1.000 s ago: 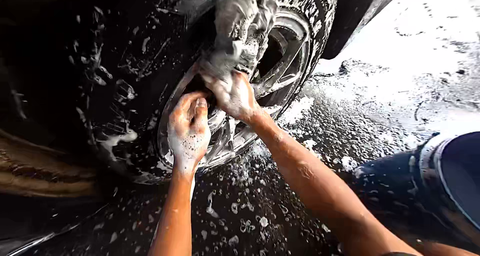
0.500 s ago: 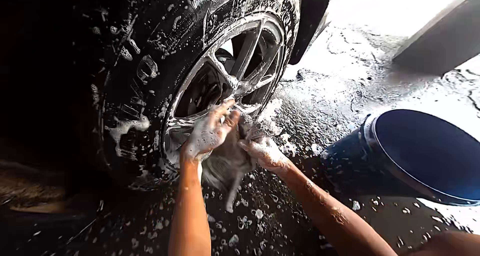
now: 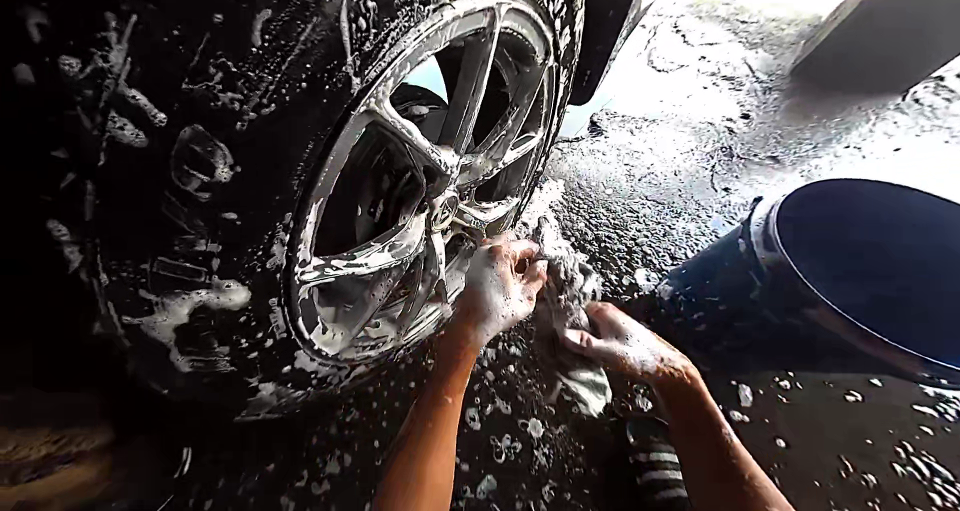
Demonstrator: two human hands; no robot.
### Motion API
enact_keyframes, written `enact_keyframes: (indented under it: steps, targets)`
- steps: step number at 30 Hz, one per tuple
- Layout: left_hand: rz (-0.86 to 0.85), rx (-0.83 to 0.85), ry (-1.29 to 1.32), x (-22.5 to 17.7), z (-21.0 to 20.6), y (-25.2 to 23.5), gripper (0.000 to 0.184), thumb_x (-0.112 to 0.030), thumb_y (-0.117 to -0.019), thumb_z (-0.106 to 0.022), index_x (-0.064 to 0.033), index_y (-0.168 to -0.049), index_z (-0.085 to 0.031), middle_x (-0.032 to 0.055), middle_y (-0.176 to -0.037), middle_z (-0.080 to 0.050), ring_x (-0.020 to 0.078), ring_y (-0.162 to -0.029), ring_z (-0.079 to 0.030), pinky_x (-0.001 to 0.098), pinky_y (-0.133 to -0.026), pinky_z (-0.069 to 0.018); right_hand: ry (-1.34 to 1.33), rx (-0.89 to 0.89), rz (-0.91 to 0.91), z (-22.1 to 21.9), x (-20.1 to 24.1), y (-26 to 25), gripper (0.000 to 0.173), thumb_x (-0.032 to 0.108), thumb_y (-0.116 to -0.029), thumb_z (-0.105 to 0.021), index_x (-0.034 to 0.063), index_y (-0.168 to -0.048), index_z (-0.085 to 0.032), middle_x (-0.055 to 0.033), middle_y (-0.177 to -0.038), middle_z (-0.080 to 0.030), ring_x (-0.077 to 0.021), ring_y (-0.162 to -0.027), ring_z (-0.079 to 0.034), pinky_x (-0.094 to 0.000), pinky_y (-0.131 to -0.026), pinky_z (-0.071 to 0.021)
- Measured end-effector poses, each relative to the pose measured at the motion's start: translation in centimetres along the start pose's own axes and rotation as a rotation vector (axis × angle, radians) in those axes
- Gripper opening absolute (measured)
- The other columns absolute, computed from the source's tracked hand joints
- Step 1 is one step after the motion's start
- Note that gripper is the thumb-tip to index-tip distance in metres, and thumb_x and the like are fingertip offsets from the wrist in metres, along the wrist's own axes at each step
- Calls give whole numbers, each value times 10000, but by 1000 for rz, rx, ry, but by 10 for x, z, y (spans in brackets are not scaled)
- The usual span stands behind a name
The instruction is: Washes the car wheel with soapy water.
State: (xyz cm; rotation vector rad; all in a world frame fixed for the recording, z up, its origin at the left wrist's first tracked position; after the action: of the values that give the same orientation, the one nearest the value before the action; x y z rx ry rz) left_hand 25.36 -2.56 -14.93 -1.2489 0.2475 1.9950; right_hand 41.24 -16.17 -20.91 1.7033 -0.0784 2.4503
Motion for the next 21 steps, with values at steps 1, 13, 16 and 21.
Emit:
enact_keyframes:
  steps: [1, 13, 16, 21]
  targets:
    - [15, -79, 12, -6, 2, 3, 86, -32, -860, -715, 30, -919, -707, 109, -827, -649, 158, -734, -626, 334, -685, -544, 25, -187, 86, 0, -1, -6, 524, 487, -892, -663, 38, -1161, -651, 34, -990, -703, 24, -910, -645, -231, -821, -559]
    - [248, -549, -429, -15, 87, 16, 261, -141, -1029, -538, -16, -1209, -680, 93, -901, -721, 125, -699, -678, 321, -661, -588, -439, -549, 282, -119, 71, -127, 195, 55, -939, -640, -3, -1107, -720, -83, -970, -742, -97, -851, -695, -314, -780, -578]
    - [544, -407, -496, -22, 110, -5, 441, -227, -1079, -501, -120, -1504, -448, 120, -827, -680, 180, -647, -669, 375, -645, -585, -448, -765, 197, -147, 90, -144, 139, 74, -939, -675, -20, -1041, -681, -130, -873, -701, -181, -766, -679, -354, -702, -568]
    - [619, -232, -287, -16, 113, -39, 205, -28, -1001, -580, 9, -1202, -563, 10, -601, -587, 51, -442, -529, 201, -441, -477, -438, -650, 86, -136, 117, -158, 280, 207, -966, -687, -4, -1096, -556, -160, -803, -642, -288, -683, -656, -456, -589, -534]
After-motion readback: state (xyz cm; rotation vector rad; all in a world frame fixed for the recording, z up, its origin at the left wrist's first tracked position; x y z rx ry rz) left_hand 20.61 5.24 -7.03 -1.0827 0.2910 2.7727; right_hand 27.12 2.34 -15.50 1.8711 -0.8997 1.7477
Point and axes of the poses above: each hand's wrist, its own y-axis away from the middle knuckle, its own z-axis out of the back of the hand, x = y × z, the point moved 1 cm from there along -y, towards the middle knuckle
